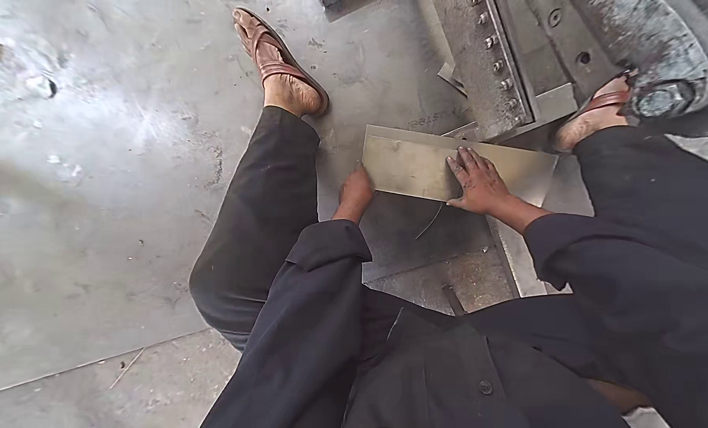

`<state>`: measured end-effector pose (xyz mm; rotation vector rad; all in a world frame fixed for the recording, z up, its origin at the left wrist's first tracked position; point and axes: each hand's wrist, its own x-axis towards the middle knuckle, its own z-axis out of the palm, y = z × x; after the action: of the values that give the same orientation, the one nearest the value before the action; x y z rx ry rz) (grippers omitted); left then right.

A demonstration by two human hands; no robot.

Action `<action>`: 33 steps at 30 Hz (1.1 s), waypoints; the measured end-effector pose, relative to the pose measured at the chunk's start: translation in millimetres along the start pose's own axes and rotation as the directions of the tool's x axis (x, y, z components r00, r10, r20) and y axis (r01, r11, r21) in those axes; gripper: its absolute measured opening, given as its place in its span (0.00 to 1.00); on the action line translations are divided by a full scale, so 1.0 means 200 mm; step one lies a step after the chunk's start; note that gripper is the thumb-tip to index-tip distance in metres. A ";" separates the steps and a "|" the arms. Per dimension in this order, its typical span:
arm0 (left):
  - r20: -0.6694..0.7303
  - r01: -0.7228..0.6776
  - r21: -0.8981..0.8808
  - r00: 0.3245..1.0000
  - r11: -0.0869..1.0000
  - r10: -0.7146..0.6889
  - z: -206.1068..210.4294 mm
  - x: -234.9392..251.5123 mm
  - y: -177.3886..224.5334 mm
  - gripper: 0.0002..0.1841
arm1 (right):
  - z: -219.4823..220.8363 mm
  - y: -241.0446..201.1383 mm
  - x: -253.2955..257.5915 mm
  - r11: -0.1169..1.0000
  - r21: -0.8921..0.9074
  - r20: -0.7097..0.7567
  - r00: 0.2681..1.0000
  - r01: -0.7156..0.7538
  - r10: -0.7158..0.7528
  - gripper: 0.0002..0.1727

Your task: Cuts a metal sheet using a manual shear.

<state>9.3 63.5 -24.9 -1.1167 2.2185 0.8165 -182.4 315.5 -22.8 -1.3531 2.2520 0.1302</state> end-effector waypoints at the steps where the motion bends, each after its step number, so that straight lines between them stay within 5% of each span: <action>1: 0.001 -0.003 -0.003 1.000 1.000 0.003 -0.01 0.00 0.00 0.46 | -0.01 -0.01 0.01 1.000 -0.008 0.005 1.000 0.008 -0.008 0.66; 10: -0.008 0.042 -0.010 0.999 0.999 -0.042 0.00 0.00 0.02 0.53 | -0.05 -0.06 0.04 0.998 -0.058 0.077 0.997 -0.012 0.016 0.65; 33: 0.011 -0.028 -0.068 1.000 0.997 0.029 -0.04 0.05 -0.02 0.51 | -0.04 -0.05 0.04 0.997 -0.078 0.060 0.998 -0.023 0.028 0.61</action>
<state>5.0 51.5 -27.8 -1.1115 2.2161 0.9143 -179.9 301.7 -17.7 -1.3419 2.2346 0.2660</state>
